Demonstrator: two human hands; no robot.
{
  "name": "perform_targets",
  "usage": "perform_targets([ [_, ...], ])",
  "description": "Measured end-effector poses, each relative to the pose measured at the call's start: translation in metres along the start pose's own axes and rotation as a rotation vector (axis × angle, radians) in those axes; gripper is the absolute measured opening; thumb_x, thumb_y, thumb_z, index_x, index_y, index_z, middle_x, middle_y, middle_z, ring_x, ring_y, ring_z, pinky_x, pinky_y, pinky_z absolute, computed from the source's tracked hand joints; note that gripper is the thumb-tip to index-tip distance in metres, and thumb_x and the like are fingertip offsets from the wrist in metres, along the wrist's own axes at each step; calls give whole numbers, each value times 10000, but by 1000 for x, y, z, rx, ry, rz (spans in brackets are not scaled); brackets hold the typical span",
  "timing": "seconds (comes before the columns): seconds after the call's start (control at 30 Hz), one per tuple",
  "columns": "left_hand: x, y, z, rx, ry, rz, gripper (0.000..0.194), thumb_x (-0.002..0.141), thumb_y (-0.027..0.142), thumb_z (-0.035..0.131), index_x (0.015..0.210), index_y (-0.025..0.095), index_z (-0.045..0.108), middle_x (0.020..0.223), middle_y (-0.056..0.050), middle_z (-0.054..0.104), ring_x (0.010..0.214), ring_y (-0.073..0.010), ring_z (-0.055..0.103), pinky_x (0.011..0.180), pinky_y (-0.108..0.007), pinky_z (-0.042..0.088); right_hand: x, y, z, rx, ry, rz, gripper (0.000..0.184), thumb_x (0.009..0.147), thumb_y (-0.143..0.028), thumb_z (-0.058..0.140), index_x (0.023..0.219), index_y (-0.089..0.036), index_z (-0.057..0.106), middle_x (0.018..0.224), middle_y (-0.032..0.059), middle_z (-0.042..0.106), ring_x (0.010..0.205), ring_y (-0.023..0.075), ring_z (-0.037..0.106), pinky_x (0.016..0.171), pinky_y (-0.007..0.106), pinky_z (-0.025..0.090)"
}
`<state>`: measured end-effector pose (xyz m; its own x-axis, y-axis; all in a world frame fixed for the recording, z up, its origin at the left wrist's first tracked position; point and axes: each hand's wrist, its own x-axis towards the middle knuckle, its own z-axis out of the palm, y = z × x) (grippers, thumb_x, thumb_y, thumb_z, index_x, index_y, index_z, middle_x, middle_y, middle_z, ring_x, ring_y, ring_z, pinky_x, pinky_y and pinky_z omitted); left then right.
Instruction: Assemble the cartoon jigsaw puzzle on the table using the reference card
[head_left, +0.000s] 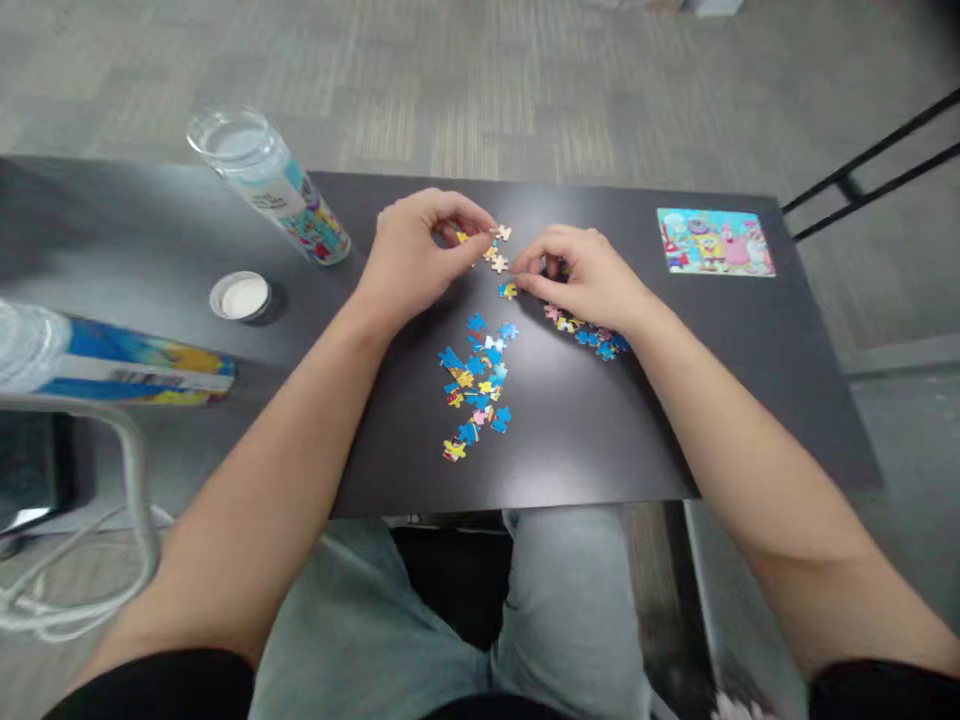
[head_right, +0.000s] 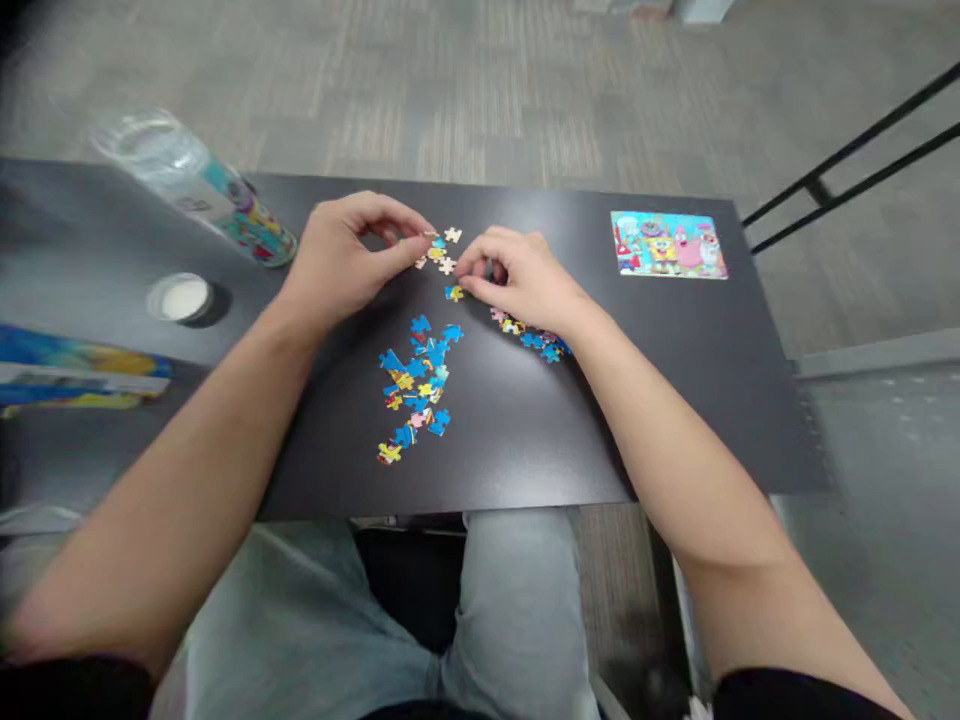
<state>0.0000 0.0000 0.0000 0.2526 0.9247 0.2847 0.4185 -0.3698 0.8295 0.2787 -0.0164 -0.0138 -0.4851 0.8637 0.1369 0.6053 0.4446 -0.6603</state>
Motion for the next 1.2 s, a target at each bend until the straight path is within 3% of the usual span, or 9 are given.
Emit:
perform_targets([
  [0.17,-1,1,1,-56,-31,-36,327,943,647,961,1043,339,916,1005,-42,939,1009,-314,856,979,-509,741,-4,2,3,-148,49,-3,151,1099,-374,931,1229,-304,896,1368,135,825,1338,467,779,1277,736,537],
  [0.3,-2,-1,1,-68,-56,-26,268,937,562,950,1039,316,922,1090,-49,967,1046,-302,872,1062,-502,741,-7,-2,6,-186,33,-44,345,1097,-514,982,1365,-315,893,1509,167,798,1454,516,717,1299,757,517],
  [0.47,-3,2,0,-43,-54,-40,242,942,510,921,1071,305,918,1130,-50,972,1113,-310,876,1098,-497,744,-8,-10,5,-207,-36,-81,333,1181,-606,936,1326,-309,973,1459,151,775,1436,483,691,1298,721,474],
  [0.67,-2,4,-1,-31,-53,-53,229,982,552,899,1058,336,891,1140,-44,962,1126,-321,867,1084,-530,739,-9,-4,-2,-175,-150,-183,294,1196,-634,918,1345,-412,1040,1443,124,817,1393,447,730,1258,686,479],
  [0.87,-1,-2,-1,-57,-88,-45,207,938,469,935,1073,333,858,1115,-35,957,1058,-294,863,1092,-524,724,-8,4,-7,-186,-59,-149,353,1265,-625,789,1405,-415,1036,1392,141,826,1345,451,754,1240,705,495],
  [1.2,-2,-2,0,-71,-105,-96,258,956,406,915,1186,315,842,991,-19,917,993,-272,839,978,-451,696,-11,-1,-3,-100,-156,-326,299,1199,-614,891,1224,-353,1036,1282,92,829,1214,355,758,1204,624,484],
])
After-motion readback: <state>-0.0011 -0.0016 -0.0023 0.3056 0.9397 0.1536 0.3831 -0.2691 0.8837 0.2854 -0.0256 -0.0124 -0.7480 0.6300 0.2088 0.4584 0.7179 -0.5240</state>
